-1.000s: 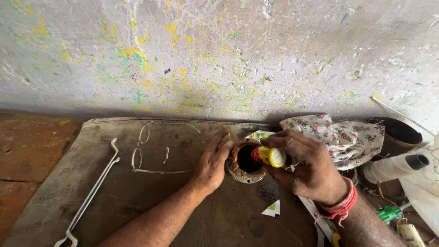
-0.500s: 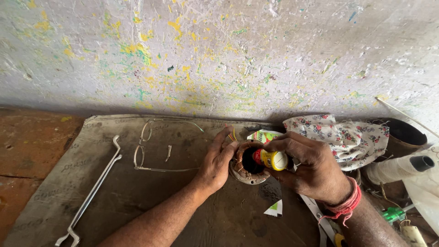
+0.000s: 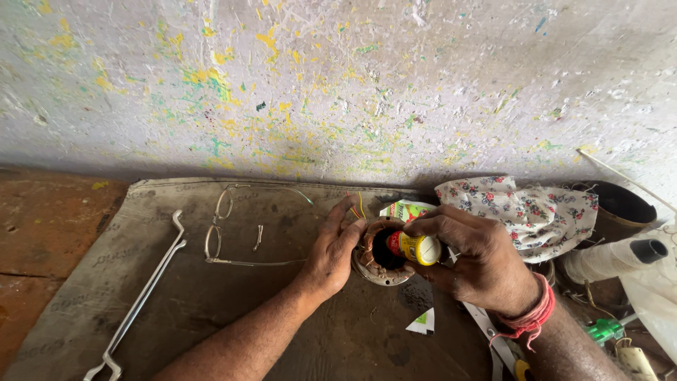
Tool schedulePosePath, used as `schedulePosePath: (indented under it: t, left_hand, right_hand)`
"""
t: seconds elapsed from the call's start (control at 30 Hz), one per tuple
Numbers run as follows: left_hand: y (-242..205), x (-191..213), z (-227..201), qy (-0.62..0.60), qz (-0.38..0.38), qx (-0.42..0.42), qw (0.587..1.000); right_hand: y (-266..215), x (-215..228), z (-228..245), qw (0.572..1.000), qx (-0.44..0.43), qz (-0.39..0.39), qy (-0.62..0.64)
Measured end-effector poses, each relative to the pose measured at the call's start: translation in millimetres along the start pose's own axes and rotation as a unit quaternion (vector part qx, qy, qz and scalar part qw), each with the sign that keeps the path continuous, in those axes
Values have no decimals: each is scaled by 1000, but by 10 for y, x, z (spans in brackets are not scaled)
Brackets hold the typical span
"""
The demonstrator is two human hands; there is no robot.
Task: The person applies glue to a cylindrical electrical component with copper windings, wipes the glue bottle with a cloth, and then uses a screwdriver to adjust the internal parts of the component. The person also handles a circular plastic part and wires connected to the assembly.
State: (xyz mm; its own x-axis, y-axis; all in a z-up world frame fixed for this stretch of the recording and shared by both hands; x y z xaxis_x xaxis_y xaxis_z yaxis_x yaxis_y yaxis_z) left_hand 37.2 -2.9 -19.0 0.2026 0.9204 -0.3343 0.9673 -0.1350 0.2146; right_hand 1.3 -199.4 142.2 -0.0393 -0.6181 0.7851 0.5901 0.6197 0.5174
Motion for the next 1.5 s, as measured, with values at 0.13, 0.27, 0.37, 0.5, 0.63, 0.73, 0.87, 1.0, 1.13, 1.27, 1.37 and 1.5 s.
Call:
schedulePosePath:
  t: [0.13, 0.27, 0.37, 0.5, 0.63, 0.73, 0.87, 1.0, 1.13, 1.27, 1.37, 1.5]
  left_hand:
    - [-13, -1, -2, 5, -4, 14, 1000]
    - [-15, -12, -18, 13, -2, 1, 1000]
    - [-9, -3, -27, 8, -4, 15, 1000]
    - [-10, -3, -3, 14, -9, 27, 1000]
    - [-13, -1, 8, 19, -10, 25, 999]
    - [-15, -14, -9, 10, 6, 20, 1000]
    - [-22, -24, -41, 11, 7, 23, 1000]
    - [-22, -31, -66, 16, 6, 22, 1000]
    - [-12, -24, -55, 23, -1, 27, 999]
    - [-18, -16, -15, 4, 8, 20, 1000]
    - [-15, -6, 1, 23, 2, 13, 1000]
    - [-16, -7, -79, 62, -11, -31, 998]
  right_hand:
    - [0, -7, -11, 999, -35, 13, -1]
    - [-6, -8, -9, 999, -47, 21, 1]
    - [1, -11, -3, 998, -54, 28, -4]
    - [-4, -15, 5, 998, -43, 36, 9]
    - [9, -29, -6, 998, -52, 28, 8]
    - [5, -18, -11, 998, -61, 25, 2]
    - [-3, -12, -10, 998, -61, 30, 3]
    - [3, -8, -7, 998, -55, 25, 10]
    - [24, 9, 5, 998, -59, 17, -3]
    - [3, 29, 13, 998, -60, 11, -6]
    - [-30, 78, -10, 999, -10, -4, 44]
    - [-162, 169, -191, 967, 0, -66, 244]
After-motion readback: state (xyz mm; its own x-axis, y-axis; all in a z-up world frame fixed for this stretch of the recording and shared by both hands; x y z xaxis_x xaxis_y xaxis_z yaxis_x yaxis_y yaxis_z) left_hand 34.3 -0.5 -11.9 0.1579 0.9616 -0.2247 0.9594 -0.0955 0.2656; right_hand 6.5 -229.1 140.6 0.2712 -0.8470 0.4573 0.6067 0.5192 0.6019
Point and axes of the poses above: each hand's wrist, its own y-axis towards the middle knuckle, its own x-axis out of the back of the hand, z = x × y, the point moved 4 cm from there along y, towards the middle knuckle, and after that the axes turned 8 degrees about -y, right-handed, at the moved point
